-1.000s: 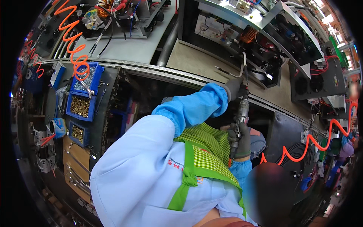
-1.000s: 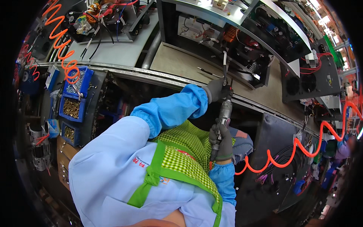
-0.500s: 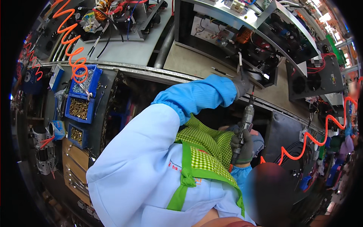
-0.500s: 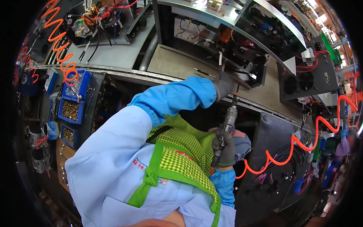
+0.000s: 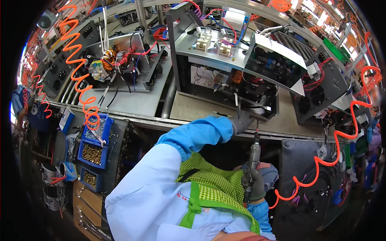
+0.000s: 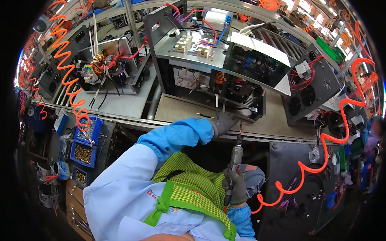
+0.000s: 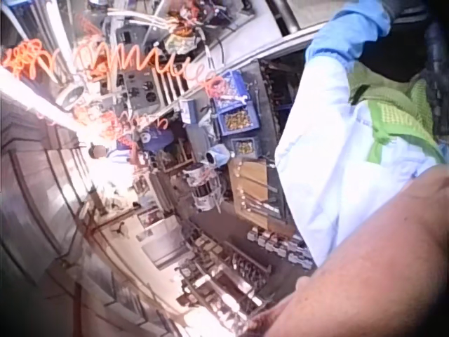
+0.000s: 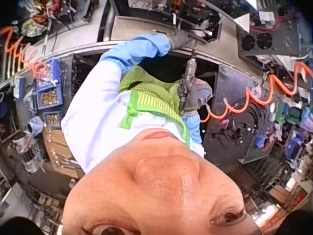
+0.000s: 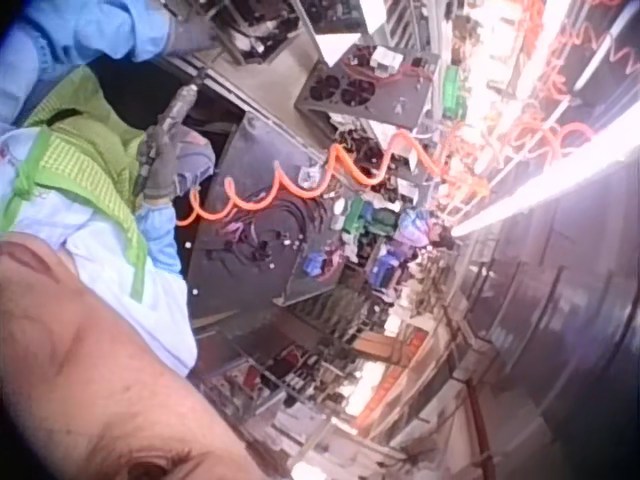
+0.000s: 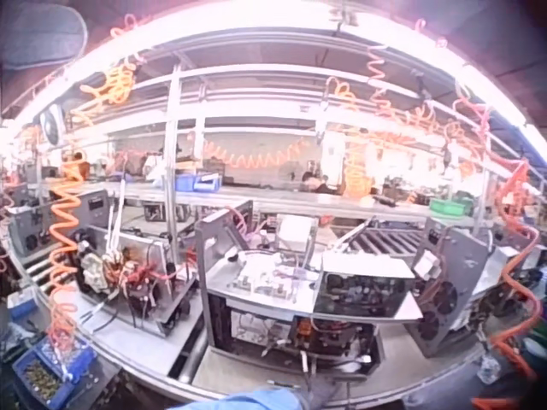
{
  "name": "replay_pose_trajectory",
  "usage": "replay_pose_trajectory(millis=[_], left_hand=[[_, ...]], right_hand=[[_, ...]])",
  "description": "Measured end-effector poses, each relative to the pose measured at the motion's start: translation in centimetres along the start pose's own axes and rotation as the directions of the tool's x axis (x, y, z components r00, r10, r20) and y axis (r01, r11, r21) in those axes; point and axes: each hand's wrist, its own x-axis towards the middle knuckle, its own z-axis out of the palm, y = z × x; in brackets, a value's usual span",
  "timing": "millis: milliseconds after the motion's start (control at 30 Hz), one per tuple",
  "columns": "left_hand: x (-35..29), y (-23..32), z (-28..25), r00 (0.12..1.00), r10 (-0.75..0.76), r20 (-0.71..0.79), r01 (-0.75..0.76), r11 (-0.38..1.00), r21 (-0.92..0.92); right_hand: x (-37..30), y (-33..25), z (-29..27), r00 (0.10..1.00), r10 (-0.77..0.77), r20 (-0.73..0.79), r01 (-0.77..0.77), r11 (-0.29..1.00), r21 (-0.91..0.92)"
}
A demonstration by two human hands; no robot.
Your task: Assemble electrical components into a chassis using tools and wire management.
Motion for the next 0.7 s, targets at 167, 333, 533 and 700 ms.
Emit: replay_pose_trajectory(millis=[167, 333, 533, 700], left_hand=[[-6.9, -1.8, -2.6, 0.919, -0.098, -0.381, -0.15, 0.808, -0.57], [-11.7, -5.2, -3.2, 0.89, -0.387, 0.242, 0.06, -0.426, -0.903], [-14.3, -6.2, -5.3, 0.884, -0.395, 0.251, -0.175, -0.777, -0.605], [-15.3, -6.8, -4.1, 0.982, -0.154, 0.113, -0.118, -0.953, -0.278]], right_hand=[[-0.9, 0.1, 1.0, 0.994, 0.088, 0.073, -0.074, 0.983, -0.168], [-0.9, 0.9, 2.8, 0.981, 0.164, 0.101, -0.13, 0.951, -0.281], [-0.1, 0.8, 6.4, 0.958, 0.221, 0.182, -0.146, 0.925, -0.352], [0.4, 1.3, 7.2, 0.936, 0.265, 0.23, -0.162, 0.907, -0.388]])
